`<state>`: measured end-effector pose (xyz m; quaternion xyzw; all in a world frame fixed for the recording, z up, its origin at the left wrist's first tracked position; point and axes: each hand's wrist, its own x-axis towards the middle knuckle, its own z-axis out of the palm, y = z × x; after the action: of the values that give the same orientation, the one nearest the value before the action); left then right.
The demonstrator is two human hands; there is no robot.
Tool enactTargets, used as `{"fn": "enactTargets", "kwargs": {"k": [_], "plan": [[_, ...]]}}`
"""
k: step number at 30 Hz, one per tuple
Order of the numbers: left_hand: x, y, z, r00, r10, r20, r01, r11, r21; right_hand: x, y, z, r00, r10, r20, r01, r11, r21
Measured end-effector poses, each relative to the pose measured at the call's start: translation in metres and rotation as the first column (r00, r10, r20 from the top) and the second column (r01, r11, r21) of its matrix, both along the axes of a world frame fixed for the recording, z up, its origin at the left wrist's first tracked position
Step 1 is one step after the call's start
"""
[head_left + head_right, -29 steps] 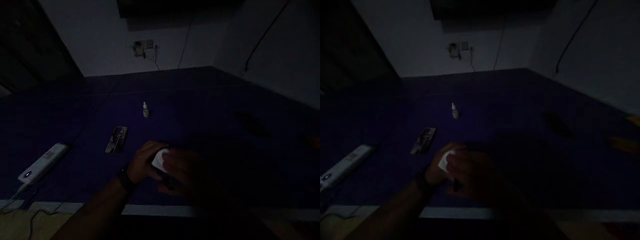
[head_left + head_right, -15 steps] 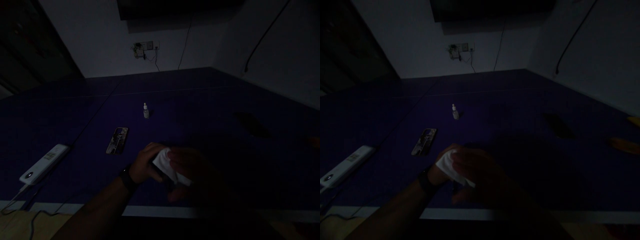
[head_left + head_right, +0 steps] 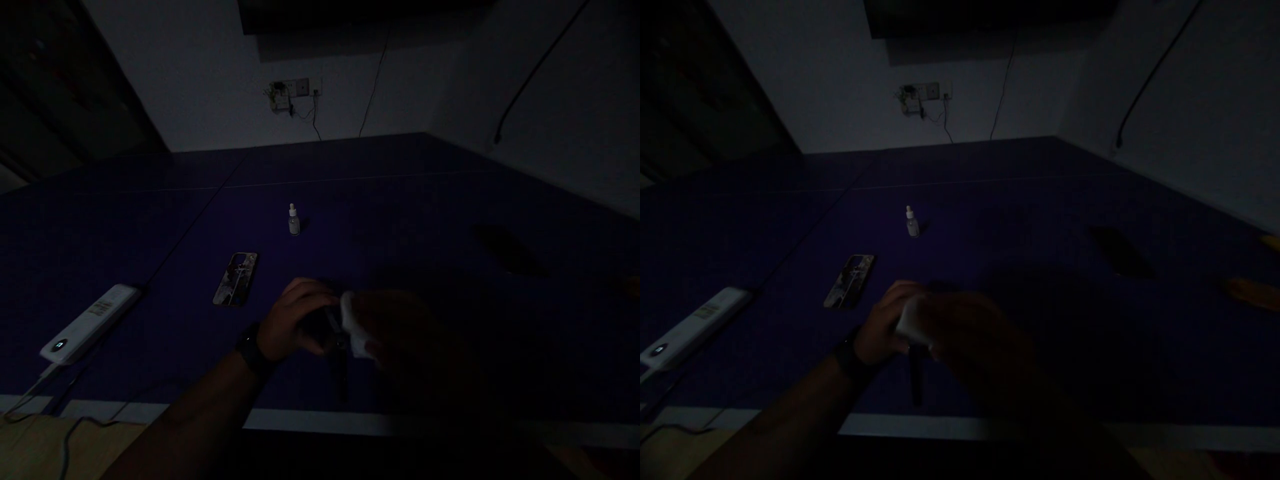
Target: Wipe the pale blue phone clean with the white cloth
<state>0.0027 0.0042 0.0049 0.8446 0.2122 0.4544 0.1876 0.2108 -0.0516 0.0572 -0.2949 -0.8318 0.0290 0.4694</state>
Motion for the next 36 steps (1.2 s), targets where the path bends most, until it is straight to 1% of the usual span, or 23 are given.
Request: {"fn": "enactTargets", "kwargs": {"k": [1, 2, 4, 5, 6, 10, 15, 17, 20, 22, 24, 26, 28, 31, 33, 36], "plan": [[0.0, 0.0, -0.001, 1.0, -0.009, -0.003, 0.009, 0.999, 0.034, 0.001, 0.004, 0.002, 1.0, -0.017, -0.01, 0.017, 1.0, 0.017], [0.0, 0.0, -0.002, 1.0, -0.009, -0.004, 0.009, 0.998, 0.057, 0.001, 0.009, 0.004, 0.999, 0.035, -0.024, -0.035, 0.999, -0.014], [0.0, -0.002, -0.004, 1.0, 0.0, 0.004, -0.001, 0.997, 0.079, 0.001, 0.017, 0.005, 0.982, 0.189, -0.029, -0.191, 0.979, -0.066], [0.0, -0.003, -0.004, 1.0, 0.002, 0.006, -0.002, 0.996, 0.087, 0.0, 0.02, 0.005, 0.968, 0.25, -0.019, -0.25, 0.965, -0.078], [0.0, -0.004, -0.004, 1.0, 0.002, 0.005, -0.003, 0.995, 0.095, 0.0, 0.023, 0.004, 0.959, 0.285, 0.003, -0.283, 0.955, -0.091], [-0.001, -0.005, -0.001, 1.0, 0.011, 0.009, -0.012, 0.993, 0.114, 0.001, 0.023, 0.007, 0.955, 0.289, 0.058, -0.276, 0.946, -0.171], [0.0, -0.005, 0.002, 0.999, -0.001, -0.041, 0.007, 0.99, 0.137, 0.004, 0.012, 0.012, 0.922, 0.386, 0.022, -0.371, 0.9, -0.227], [0.002, -0.006, 0.001, 1.0, -0.007, -0.028, 0.011, 0.99, 0.139, 0.004, 0.013, 0.013, 0.925, 0.378, 0.031, -0.36, 0.901, -0.241], [0.004, -0.007, -0.001, 1.0, -0.016, 0.016, 0.014, 0.991, 0.133, 0.006, 0.017, 0.017, 0.942, 0.328, 0.064, -0.297, 0.909, -0.293], [0.004, -0.006, -0.002, 1.0, -0.011, 0.01, 0.01, 0.991, 0.133, 0.007, 0.014, 0.018, 0.933, 0.351, 0.082, -0.315, 0.905, -0.286], [0.003, -0.007, -0.001, 1.0, -0.012, -0.013, 0.013, 0.991, 0.134, 0.007, 0.007, 0.018, 0.91, 0.407, 0.081, -0.375, 0.89, -0.26], [0.004, -0.008, 0.0, 0.999, -0.023, -0.023, 0.026, 0.991, 0.131, 0.006, 0.0, 0.017, 0.917, 0.397, 0.041, -0.375, 0.892, -0.254], [0.005, -0.01, 0.0, 0.999, -0.032, -0.014, 0.033, 0.992, 0.121, 0.003, -0.001, 0.017, 0.93, 0.367, 0.004, -0.355, 0.905, -0.235], [0.006, -0.011, -0.002, 0.999, -0.027, 0.016, 0.026, 0.995, 0.101, 0.0, 0.009, 0.016, 0.924, 0.382, 0.034, -0.37, 0.911, -0.18], [0.006, -0.011, -0.003, 0.999, -0.016, 0.031, 0.013, 0.995, 0.1, 0.0, 0.014, 0.016, 0.925, 0.379, 0.035, -0.366, 0.912, -0.183], [0.004, -0.009, -0.002, 1.0, -0.011, 0.009, 0.01, 0.993, 0.118, 0.004, 0.006, 0.016, 0.923, 0.384, 0.006, -0.371, 0.896, -0.246]]}}
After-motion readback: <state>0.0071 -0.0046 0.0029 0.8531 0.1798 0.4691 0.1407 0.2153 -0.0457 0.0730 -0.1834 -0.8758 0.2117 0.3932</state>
